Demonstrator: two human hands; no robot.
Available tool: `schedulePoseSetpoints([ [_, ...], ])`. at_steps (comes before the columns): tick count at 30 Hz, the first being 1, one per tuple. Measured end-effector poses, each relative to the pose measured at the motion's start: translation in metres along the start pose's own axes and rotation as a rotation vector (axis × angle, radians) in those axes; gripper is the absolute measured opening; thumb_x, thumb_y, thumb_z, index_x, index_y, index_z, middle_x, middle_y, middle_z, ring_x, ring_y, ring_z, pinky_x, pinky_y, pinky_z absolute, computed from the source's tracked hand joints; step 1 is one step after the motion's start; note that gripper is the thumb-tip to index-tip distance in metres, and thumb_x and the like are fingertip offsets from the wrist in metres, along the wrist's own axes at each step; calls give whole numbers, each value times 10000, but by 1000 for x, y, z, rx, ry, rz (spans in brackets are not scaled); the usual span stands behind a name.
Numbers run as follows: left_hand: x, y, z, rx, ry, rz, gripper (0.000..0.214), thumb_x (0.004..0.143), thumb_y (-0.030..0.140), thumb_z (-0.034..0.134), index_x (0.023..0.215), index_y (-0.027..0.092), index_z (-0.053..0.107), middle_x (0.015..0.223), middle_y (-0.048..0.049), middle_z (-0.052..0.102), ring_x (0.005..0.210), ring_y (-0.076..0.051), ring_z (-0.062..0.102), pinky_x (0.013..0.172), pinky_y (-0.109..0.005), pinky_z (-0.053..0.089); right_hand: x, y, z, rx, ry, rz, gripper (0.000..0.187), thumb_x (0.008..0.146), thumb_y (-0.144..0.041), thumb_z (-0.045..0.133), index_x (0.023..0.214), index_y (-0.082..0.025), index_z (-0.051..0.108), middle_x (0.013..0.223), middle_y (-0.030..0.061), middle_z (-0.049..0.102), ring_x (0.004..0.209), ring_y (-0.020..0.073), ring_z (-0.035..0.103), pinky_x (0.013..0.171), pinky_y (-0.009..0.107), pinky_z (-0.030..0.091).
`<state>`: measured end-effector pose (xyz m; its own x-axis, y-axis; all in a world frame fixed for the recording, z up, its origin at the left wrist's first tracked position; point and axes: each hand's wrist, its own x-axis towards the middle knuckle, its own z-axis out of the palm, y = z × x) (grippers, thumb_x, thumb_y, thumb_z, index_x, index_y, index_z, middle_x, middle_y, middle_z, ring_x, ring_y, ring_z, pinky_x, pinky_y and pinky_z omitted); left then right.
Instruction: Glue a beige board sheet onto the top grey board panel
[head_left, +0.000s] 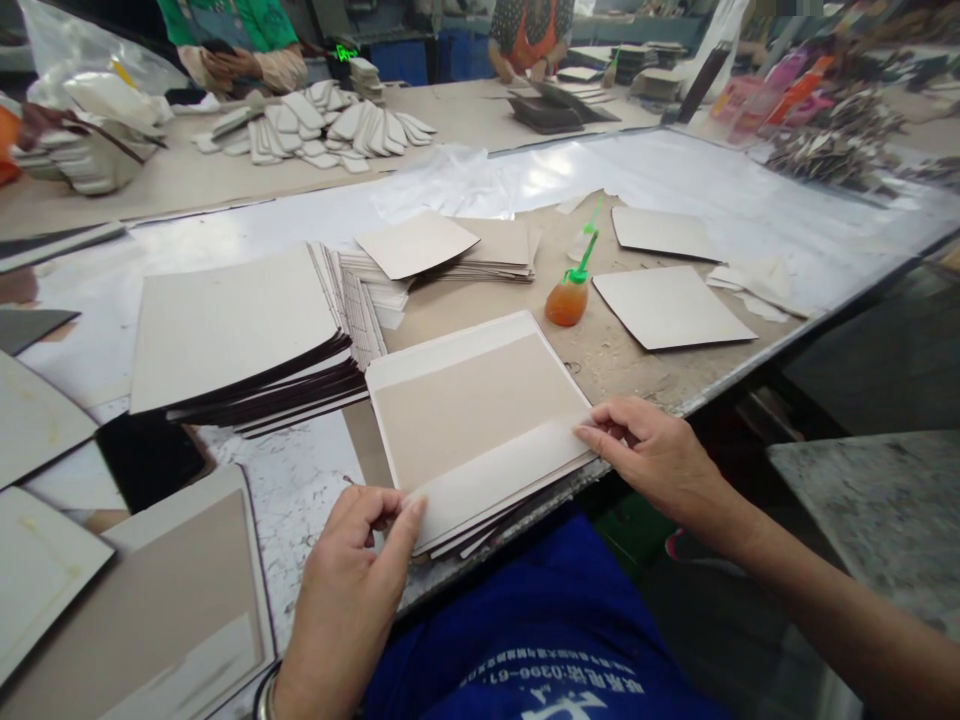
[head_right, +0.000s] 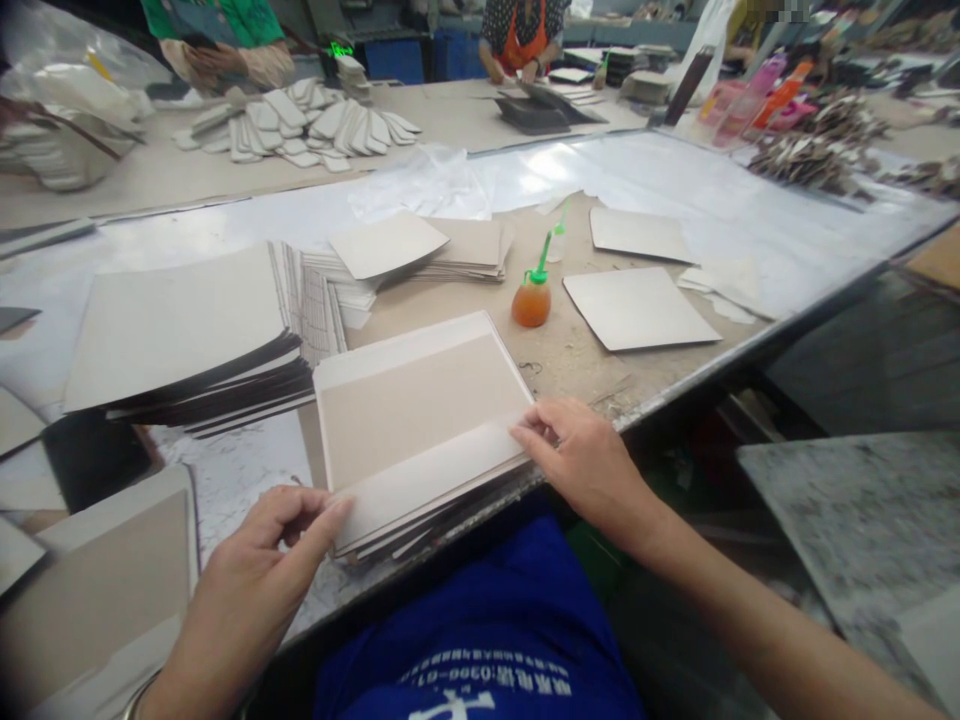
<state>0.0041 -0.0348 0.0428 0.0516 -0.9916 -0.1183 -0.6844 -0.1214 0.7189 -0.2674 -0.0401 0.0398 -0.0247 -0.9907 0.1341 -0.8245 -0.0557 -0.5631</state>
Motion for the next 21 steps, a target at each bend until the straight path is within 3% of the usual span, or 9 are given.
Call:
schedulePoseSetpoints([
  [21,4,-1,3,-28,-21,-59,325,684,540,558,598,228,528,624,18,504,612,-162,440,619,-304,336,0,4,2,-43,-26,8,88,810,-256,579,735,-209,586,690,9,571,676,176,548,642,290,419],
])
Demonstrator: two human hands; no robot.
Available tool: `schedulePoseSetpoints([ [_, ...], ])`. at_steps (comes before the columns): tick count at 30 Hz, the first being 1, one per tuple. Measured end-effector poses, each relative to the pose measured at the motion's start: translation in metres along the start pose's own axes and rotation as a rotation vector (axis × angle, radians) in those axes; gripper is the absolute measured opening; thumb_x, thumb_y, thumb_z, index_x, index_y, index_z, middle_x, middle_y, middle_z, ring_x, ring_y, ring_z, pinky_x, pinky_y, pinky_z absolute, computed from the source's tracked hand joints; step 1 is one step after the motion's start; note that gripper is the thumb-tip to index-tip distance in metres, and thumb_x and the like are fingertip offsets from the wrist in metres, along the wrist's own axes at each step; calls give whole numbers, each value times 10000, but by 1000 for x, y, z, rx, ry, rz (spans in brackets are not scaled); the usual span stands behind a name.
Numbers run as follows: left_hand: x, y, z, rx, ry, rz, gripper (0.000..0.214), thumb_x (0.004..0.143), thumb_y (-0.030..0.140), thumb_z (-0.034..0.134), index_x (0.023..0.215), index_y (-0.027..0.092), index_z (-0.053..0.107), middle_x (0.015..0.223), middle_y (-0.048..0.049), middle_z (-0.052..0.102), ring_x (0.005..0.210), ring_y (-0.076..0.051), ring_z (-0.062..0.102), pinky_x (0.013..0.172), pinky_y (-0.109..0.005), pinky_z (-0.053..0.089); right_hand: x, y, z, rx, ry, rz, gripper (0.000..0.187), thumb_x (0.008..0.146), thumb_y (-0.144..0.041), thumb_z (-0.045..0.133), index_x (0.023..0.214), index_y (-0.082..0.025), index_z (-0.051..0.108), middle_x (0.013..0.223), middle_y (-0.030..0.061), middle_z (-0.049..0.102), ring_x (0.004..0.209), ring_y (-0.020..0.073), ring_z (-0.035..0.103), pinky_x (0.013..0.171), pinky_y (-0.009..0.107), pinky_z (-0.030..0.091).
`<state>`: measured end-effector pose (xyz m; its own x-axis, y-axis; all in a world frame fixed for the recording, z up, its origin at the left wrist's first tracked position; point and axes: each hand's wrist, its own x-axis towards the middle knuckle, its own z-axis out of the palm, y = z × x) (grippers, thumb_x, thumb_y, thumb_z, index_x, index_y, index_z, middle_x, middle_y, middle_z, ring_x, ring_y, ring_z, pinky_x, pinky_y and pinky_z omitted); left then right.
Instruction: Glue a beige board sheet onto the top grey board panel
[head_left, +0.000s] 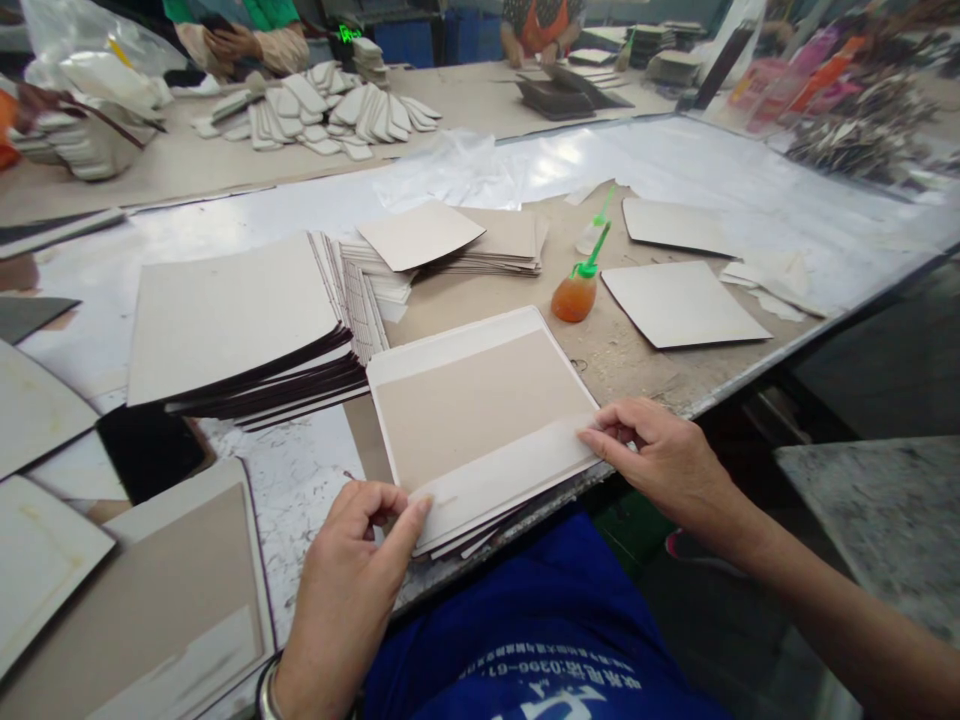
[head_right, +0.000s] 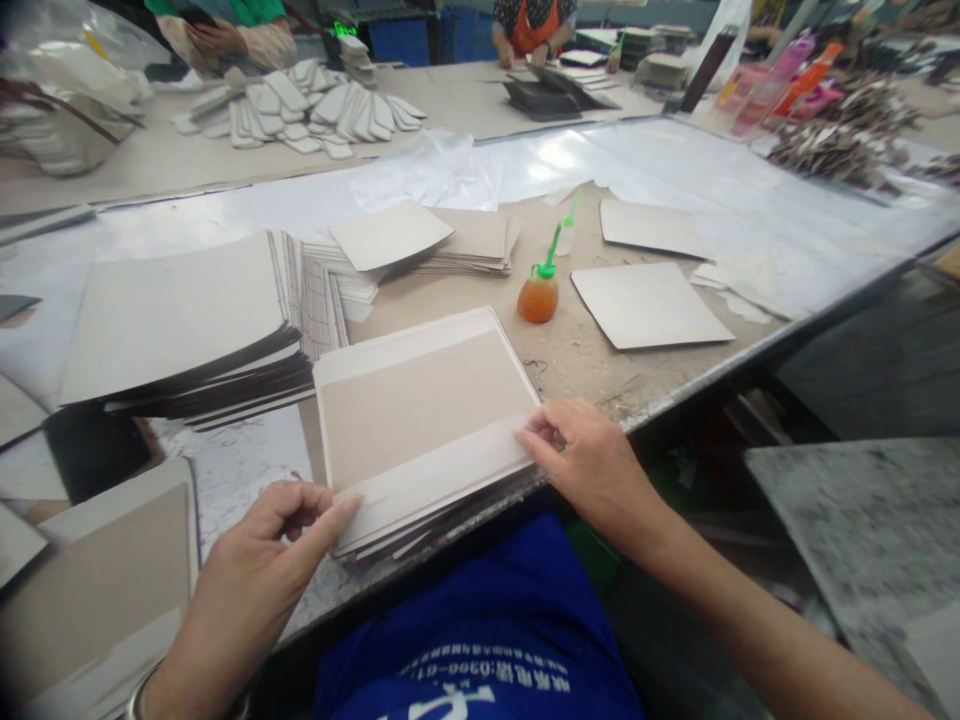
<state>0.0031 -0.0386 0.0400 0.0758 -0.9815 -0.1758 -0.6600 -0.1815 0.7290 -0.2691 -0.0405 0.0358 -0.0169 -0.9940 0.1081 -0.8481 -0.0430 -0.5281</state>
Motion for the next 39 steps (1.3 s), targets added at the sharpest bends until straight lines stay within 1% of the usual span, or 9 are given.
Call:
schedulePoseSetpoints([
  [6,1,-3,1,7,-27,-9,314,694,524,566,606,225,527,623,18,507,617,-161,455,617,-301,344,0,2,0,11,-7,13,90,810,-268,586,742,-210,593,697,6,572,674,172,547,639,291,419],
  [12,2,-3,2,-22,25,27,323,689,530,569,586,227,521,590,24,487,575,-149,430,589,-291,338,0,3,1,16,-13,22,94,811,-286,581,744,-221,585,691,6,579,660,175,550,600,286,416],
  [16,1,1,1,-31,-8,-18,330,654,537,565,570,222,513,586,15,485,579,-156,438,589,-301,337,0,2,2,13,-17,27,103,808,-289,583,731,-221,574,672,0,576,646,173,547,587,283,411],
  [21,0,-1,0,-51,-23,-20,328,685,532,560,602,218,521,604,16,492,608,-156,451,611,-296,343,-1,0,1,29,-26,39,100,809,-287,577,740,-215,585,669,3,585,635,171,548,588,286,416],
  [28,2,0,0,-115,-46,-56,324,667,518,574,592,207,523,602,16,502,576,-139,431,571,-277,335,-1,2,2,42,-4,53,121,798,-322,582,755,-211,604,651,2,598,577,164,535,563,289,413],
  [33,3,-1,1,-144,-86,-99,325,658,512,582,600,198,522,609,15,508,596,-137,459,589,-271,353,0,2,3,44,-6,56,123,792,-321,585,745,-210,606,637,0,588,559,159,519,565,294,405],
  [37,3,-1,0,-175,-75,-97,322,669,506,579,606,196,519,602,20,499,591,-132,456,584,-265,353,0,1,2,34,-15,62,116,788,-312,586,738,-208,601,636,-1,581,566,162,518,577,300,401],
  [39,4,1,-1,-176,-92,-107,326,666,507,581,607,191,522,598,19,497,585,-129,451,579,-263,354,0,1,2,31,-18,63,117,790,-312,585,734,-210,596,634,-2,578,568,164,517,579,301,400],
])
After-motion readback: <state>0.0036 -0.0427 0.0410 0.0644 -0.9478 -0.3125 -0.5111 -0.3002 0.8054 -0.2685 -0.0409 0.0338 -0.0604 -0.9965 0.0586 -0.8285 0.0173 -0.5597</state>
